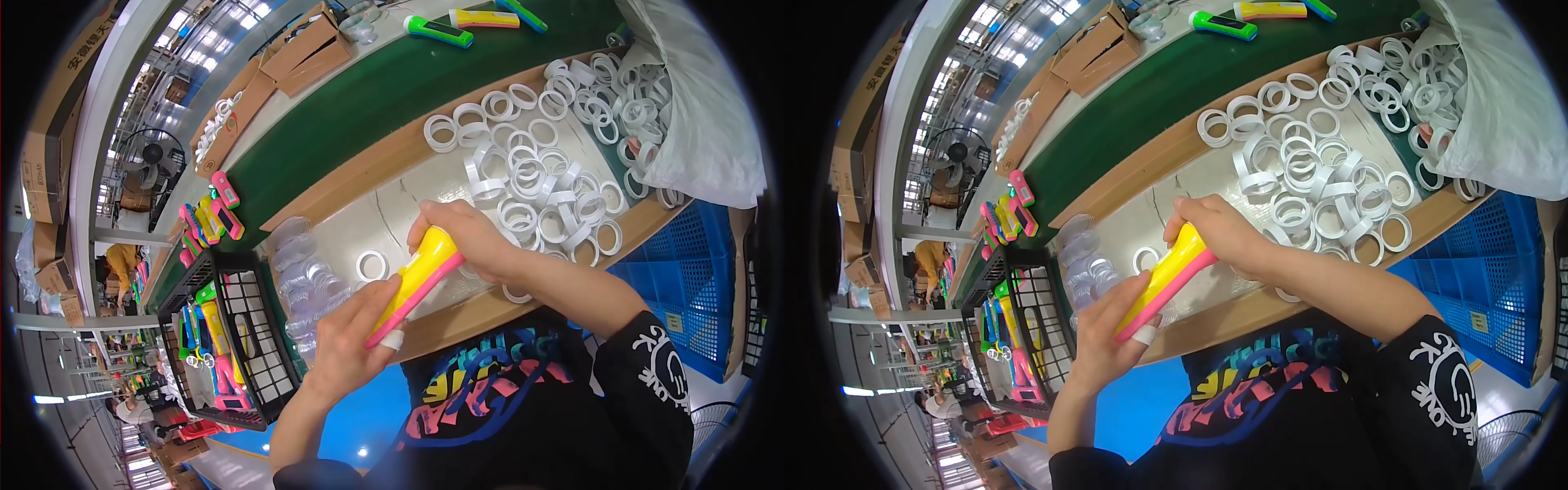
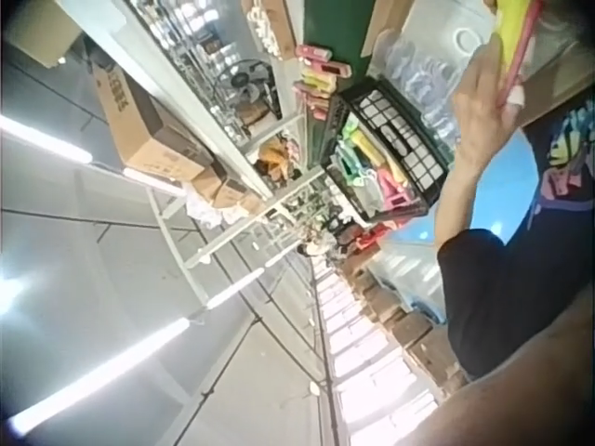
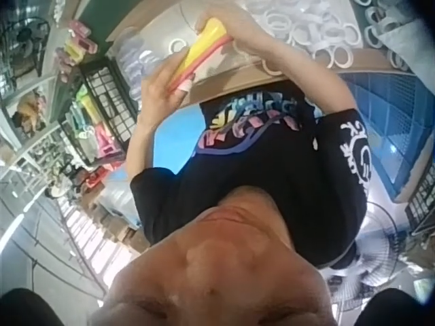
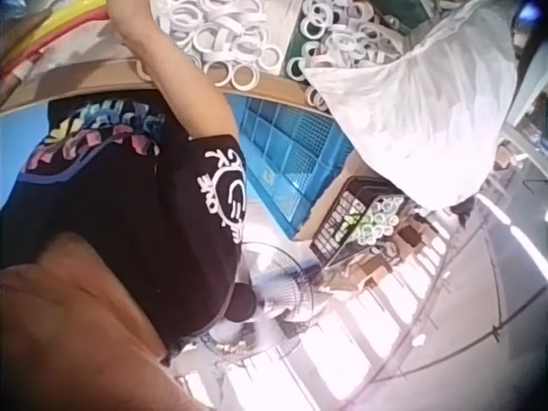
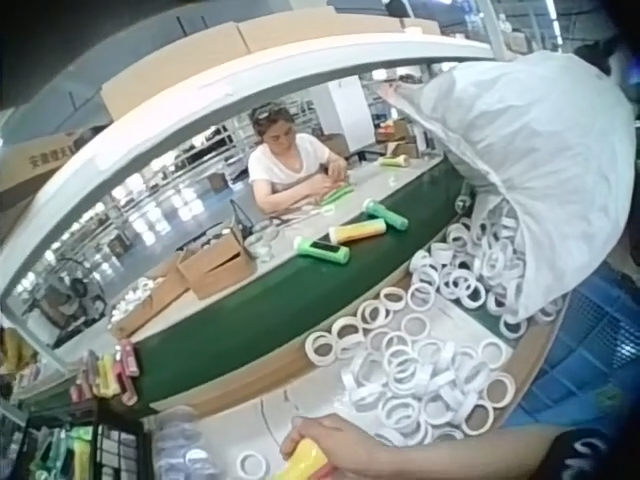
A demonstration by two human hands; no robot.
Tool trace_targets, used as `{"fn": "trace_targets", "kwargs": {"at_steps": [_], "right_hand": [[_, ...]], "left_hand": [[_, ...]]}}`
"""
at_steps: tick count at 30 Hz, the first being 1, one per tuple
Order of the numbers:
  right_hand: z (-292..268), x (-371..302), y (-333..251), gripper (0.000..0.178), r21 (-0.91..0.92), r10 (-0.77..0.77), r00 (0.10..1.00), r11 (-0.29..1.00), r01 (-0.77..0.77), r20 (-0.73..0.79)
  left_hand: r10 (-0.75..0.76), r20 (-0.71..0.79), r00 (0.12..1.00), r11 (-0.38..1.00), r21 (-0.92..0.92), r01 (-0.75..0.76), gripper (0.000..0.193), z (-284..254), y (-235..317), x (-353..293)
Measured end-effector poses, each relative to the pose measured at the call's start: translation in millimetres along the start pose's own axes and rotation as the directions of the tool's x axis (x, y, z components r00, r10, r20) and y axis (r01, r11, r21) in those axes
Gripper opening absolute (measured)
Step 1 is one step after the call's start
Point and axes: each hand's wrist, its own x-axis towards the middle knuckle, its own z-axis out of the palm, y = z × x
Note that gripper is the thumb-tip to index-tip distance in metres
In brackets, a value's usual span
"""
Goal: Assembling various colored plastic flashlights on an assembly line.
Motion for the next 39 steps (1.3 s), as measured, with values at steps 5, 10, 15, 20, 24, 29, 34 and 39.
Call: {"fn": "trace_targets", "kwargs": {"at_steps": [5, 10, 15, 20, 24, 29, 34, 39], "right_hand": [[-10, -10, -13, 0.049, 0.274, -0.121, 0.976, 0.959, 0.068, 0.181], [-4, -27, 13, 0.049, 0.400, -0.311, 0.940, 0.886, 0.235, 0.137], [4, -30, 12, 0.033, 0.328, -0.253, 0.966, 0.909, 0.257, -0.057], [12, -34, 11, 0.032, 0.338, -0.230, 0.971, 0.910, 0.238, -0.065], [14, -39, 10, 0.037, 0.470, -0.212, 0.976, 0.868, 0.161, 0.058], [22, -39, 3, 0.034, 0.374, -0.293, 0.955, 0.882, 0.287, -0.042], [21, -46, -3, 0.019, 0.182, -0.475, 0.878, 0.870, 0.459, 0.058], [28, -74, -31, 0.011, 0.621, -0.711, 0.343, 0.703, 0.347, 0.614]], "left_hand": [[-0.441, 0.330, 0.835, 0.208, -0.867, 0.453, 0.062, 29, -17, -23], [-0.197, 0.499, 0.844, -0.705, -0.670, 0.232, 0.074, 100, -10, -44], [-0.392, 0.008, 0.920, 0.696, -0.652, 0.302, 0.079, 74, 9, -23], [-0.213, -0.258, 0.942, 0.977, -0.023, 0.214, 0.067, 78, 15, -21], [-0.177, 0.422, 0.889, -0.330, -0.877, 0.350, 0.058, 81, 18, -28], [-0.389, -0.188, 0.902, 0.836, -0.484, 0.259, 0.066, 92, 35, -16], [-0.435, 0.216, 0.874, 0.487, -0.760, 0.430, 0.065, 80, 50, -25], [0.034, 0.583, 0.812, -0.165, -0.798, 0.580, 0.070, 65, 43, -47]]}}
